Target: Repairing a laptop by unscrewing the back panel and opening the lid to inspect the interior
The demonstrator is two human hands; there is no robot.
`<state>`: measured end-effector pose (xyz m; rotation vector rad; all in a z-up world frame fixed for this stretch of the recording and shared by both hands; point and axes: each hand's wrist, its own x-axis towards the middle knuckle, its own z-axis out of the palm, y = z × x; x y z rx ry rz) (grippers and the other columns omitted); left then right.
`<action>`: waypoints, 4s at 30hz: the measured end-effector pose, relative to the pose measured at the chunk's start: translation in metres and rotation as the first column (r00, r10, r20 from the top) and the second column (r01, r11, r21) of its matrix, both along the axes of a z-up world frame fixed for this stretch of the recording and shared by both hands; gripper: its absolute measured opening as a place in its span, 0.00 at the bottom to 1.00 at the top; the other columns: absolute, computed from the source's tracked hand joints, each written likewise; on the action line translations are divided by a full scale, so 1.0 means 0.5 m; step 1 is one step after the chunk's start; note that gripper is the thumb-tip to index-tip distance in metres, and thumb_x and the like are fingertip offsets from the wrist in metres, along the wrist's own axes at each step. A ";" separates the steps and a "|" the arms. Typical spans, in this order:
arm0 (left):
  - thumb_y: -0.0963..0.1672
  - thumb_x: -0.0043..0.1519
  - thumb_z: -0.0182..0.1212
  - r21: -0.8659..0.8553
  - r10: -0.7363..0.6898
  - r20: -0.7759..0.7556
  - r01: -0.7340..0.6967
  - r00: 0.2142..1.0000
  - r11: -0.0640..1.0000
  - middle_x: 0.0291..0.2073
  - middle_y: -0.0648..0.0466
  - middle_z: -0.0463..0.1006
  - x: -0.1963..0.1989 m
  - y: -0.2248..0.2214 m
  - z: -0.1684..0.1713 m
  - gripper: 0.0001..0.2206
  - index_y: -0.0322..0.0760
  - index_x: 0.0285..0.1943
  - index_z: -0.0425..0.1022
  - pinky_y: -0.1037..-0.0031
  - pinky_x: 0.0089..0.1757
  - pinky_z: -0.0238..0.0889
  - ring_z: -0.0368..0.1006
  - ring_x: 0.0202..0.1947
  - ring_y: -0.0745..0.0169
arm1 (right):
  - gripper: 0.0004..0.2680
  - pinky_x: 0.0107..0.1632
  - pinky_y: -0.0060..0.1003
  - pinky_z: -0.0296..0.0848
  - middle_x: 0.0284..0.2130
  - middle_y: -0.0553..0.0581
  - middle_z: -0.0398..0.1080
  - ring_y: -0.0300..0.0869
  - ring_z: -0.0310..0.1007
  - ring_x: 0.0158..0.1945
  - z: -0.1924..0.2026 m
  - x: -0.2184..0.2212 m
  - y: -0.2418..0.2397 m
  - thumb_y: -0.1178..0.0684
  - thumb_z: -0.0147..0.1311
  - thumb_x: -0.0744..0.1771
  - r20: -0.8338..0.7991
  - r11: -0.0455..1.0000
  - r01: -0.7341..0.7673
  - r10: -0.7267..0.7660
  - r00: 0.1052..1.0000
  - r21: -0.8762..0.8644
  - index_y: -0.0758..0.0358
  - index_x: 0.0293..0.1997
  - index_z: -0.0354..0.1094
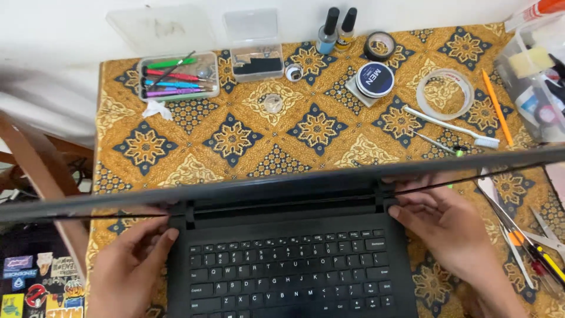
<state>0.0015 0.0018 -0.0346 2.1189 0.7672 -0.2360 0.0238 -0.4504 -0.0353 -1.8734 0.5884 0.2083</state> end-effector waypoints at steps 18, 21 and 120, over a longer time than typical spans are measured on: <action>0.49 0.63 0.63 0.155 -0.098 0.096 0.083 0.991 0.985 0.36 0.56 0.87 -0.021 -0.030 0.029 0.16 0.42 0.55 0.86 0.74 0.39 0.61 0.75 0.39 0.70 | 0.25 0.62 0.41 0.70 0.56 0.69 0.73 0.50 0.73 0.56 0.140 -0.143 0.094 0.60 0.60 0.57 0.460 0.759 -0.095 -0.285 0.841 0.644 0.75 0.62 0.64; 0.50 0.63 0.62 0.174 -0.128 0.112 0.107 0.985 0.979 0.30 0.58 0.82 -0.023 -0.031 0.030 0.16 0.42 0.55 0.87 0.75 0.36 0.55 0.69 0.34 0.72 | 0.25 0.64 0.42 0.69 0.57 0.71 0.73 0.51 0.73 0.59 0.157 -0.155 0.106 0.62 0.62 0.58 0.560 0.726 -0.218 -0.269 0.784 0.653 0.76 0.61 0.64; 0.58 0.70 0.43 0.290 -0.445 0.845 0.446 0.296 0.847 0.54 0.45 0.81 -0.072 -0.358 0.380 0.26 0.37 0.57 0.76 0.62 0.61 0.65 0.75 0.57 0.50 | 0.27 0.70 0.55 0.70 0.53 0.71 0.67 0.56 0.69 0.65 0.237 -0.133 0.235 0.57 0.71 0.62 0.756 0.537 -0.585 -0.165 0.633 0.608 0.82 0.64 0.61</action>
